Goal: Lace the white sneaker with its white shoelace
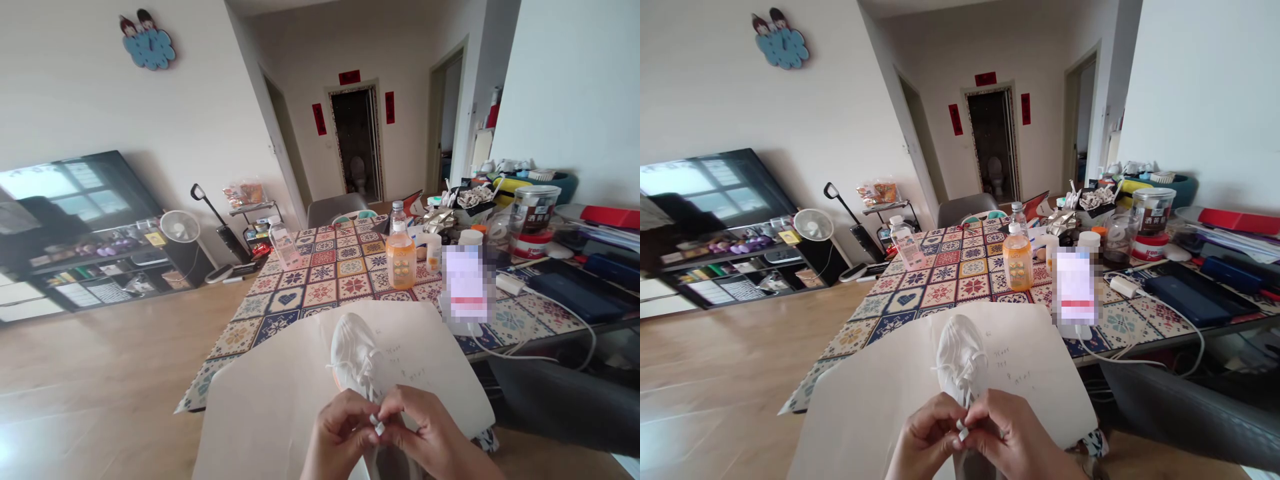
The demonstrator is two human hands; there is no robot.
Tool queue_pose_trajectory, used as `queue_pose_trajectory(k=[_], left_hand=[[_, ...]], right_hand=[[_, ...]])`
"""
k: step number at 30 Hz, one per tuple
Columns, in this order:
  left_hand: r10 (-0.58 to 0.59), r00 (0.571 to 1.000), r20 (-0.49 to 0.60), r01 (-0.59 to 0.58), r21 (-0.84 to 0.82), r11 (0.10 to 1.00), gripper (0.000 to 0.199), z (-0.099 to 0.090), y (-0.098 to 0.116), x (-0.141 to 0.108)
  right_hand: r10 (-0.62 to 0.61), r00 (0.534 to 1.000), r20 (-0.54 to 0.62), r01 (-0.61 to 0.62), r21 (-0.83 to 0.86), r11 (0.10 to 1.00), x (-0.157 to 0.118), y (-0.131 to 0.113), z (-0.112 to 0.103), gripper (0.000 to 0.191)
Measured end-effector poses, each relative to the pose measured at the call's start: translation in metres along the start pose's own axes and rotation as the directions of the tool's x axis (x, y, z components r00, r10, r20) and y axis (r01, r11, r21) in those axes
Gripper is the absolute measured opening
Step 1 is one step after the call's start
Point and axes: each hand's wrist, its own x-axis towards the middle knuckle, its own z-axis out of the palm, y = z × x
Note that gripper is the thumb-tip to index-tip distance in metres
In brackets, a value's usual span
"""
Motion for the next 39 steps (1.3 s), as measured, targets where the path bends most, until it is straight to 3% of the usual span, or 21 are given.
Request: queue_pose_trajectory(k=[3, 7, 10, 13, 16, 19, 21, 28, 31, 35, 39], left_hand=[[0.019, 0.999, -0.026, -0.018, 0.038, 0.999, 0.014, -0.001, 0.004, -0.001], [0.065, 0.998, -0.014, -0.063, 0.125, 0.990, 0.016, 0.000, 0.004, -0.003], [0.071, 0.997, 0.031, -0.075, 0.158, 0.985, 0.015, -0.002, 0.002, -0.005], [0.085, 0.996, 0.023, -0.088, 0.184, 0.979, 0.017, -0.003, 0.000, -0.006], [0.080, 0.997, 0.004, -0.079, 0.193, 0.978, 0.018, -0.004, -0.002, -0.007], [0.078, 0.997, -0.026, -0.071, 0.200, 0.977, 0.019, -0.002, -0.002, -0.008], [0.095, 0.995, -0.039, -0.085, 0.211, 0.974, 0.020, -0.001, -0.001, -0.007], [0.313, 0.950, 0.014, -0.300, 0.330, 0.895, 0.008, 0.004, 0.010, 0.001], [0.352, 0.936, 0.015, -0.332, 0.367, 0.869, 0.011, 0.004, 0.013, 0.002], [0.328, 0.944, -0.024, -0.293, 0.394, 0.871, 0.020, 0.004, 0.012, 0.003], [0.306, 0.950, -0.058, -0.259, 0.401, 0.879, 0.025, 0.004, 0.012, 0.002]], right_hand=[[-0.053, 0.999, 0.011, 0.053, -0.017, 0.998, 0.000, -0.007, -0.004, 0.036], [0.000, 1.000, -0.004, 0.000, 0.007, 1.000, -0.004, -0.001, -0.001, 0.027], [0.054, 0.995, -0.087, -0.044, 0.107, 0.993, -0.007, 0.012, 0.007, 0.021], [0.005, 0.984, -0.176, 0.014, 0.109, 0.994, -0.007, 0.018, 0.010, 0.009], [-0.102, 0.990, -0.095, 0.100, -0.027, 0.995, -0.002, 0.007, -0.001, 0.011], [-0.146, 0.988, 0.056, 0.153, -0.154, 0.976, 0.003, -0.009, -0.013, 0.025], [-0.163, 0.982, 0.099, 0.180, -0.191, 0.965, 0.005, -0.015, -0.017, 0.027], [-0.107, 0.994, 0.024, 0.104, 0.109, 0.989, 0.005, -0.004, -0.008, 0.012], [-0.058, 0.998, 0.032, 0.052, 0.185, 0.981, 0.005, -0.002, -0.009, 0.018], [-0.027, 0.996, 0.089, 0.014, 0.140, 0.990, 0.005, -0.005, -0.012, 0.023], [-0.138, 0.990, 0.008, 0.138, -0.078, 0.987, 0.004, -0.004, -0.008, 0.020]])
